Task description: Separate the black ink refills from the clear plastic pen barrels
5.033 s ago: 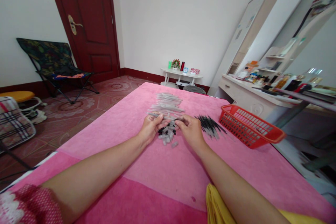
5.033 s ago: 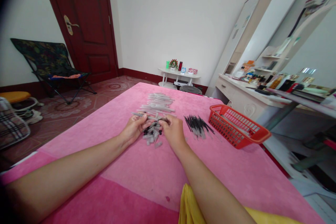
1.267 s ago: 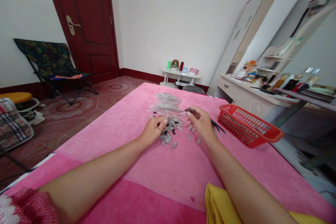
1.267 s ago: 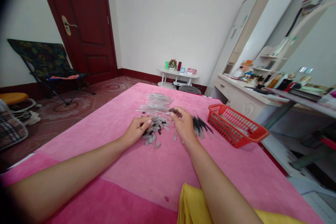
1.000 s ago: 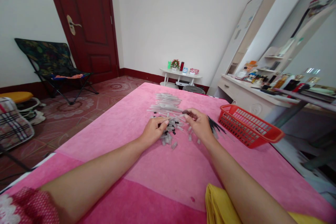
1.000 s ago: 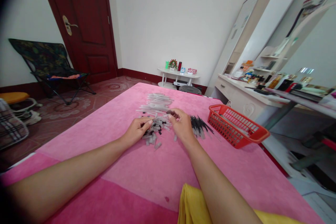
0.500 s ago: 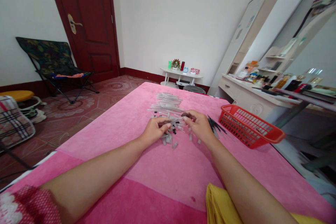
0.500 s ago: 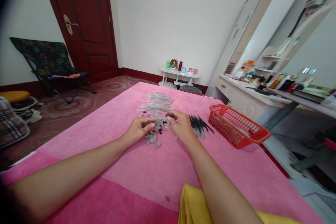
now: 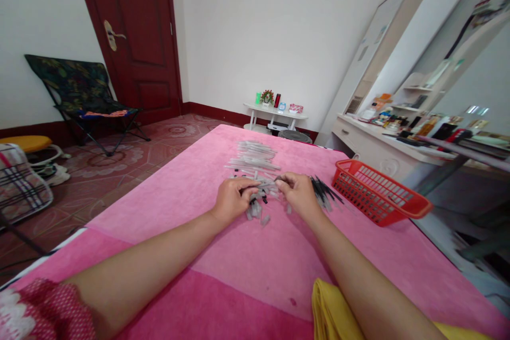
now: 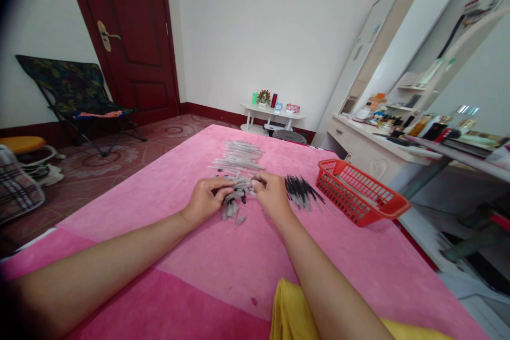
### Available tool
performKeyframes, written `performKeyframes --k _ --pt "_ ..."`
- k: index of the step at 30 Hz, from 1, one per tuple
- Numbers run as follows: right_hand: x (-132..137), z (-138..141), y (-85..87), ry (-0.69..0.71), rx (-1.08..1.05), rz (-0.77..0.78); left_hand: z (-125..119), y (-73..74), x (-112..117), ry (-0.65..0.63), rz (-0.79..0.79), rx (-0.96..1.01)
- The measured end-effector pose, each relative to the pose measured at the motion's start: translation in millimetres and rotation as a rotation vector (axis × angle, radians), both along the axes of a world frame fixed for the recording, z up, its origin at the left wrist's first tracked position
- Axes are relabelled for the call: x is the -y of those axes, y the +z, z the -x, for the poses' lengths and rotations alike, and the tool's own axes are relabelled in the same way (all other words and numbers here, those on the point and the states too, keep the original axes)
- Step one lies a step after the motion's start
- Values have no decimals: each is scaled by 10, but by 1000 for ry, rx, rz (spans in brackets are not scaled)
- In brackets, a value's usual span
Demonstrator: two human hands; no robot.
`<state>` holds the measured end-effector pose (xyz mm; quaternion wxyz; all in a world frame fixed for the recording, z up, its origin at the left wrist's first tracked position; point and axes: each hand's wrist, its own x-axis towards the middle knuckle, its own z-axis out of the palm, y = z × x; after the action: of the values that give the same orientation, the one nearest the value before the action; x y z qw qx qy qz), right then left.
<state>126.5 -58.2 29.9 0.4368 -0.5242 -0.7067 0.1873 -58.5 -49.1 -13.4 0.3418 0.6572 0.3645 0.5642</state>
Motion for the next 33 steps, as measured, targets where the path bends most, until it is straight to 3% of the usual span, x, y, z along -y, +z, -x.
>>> performKeyframes --k 4,11,15,18,21,25,29,33 --pt "1 26 -16 -19 -16 99 18 12 11 0 28 61" --pt "197 186 120 -72 480 42 -86 0 46 -19 -92 -195" --pt "175 69 155 21 482 126 -73 46 18 -21 -127 -149" --pt "81 -244 220 -105 315 64 -24 87 -18 33 -124 -107" --pt "49 -737 358 -275 253 -31 11 90 -53 66 -95 -146" --pt "143 -1512 517 -706 320 -106 6 40 -101 82 -59 -154" --pt "235 -2089 543 -1040 489 108 -18 -22 -154 59 -18 -155" --pt "198 -2331 513 -1014 623 251 -14 -70 -194 33 28 -153"
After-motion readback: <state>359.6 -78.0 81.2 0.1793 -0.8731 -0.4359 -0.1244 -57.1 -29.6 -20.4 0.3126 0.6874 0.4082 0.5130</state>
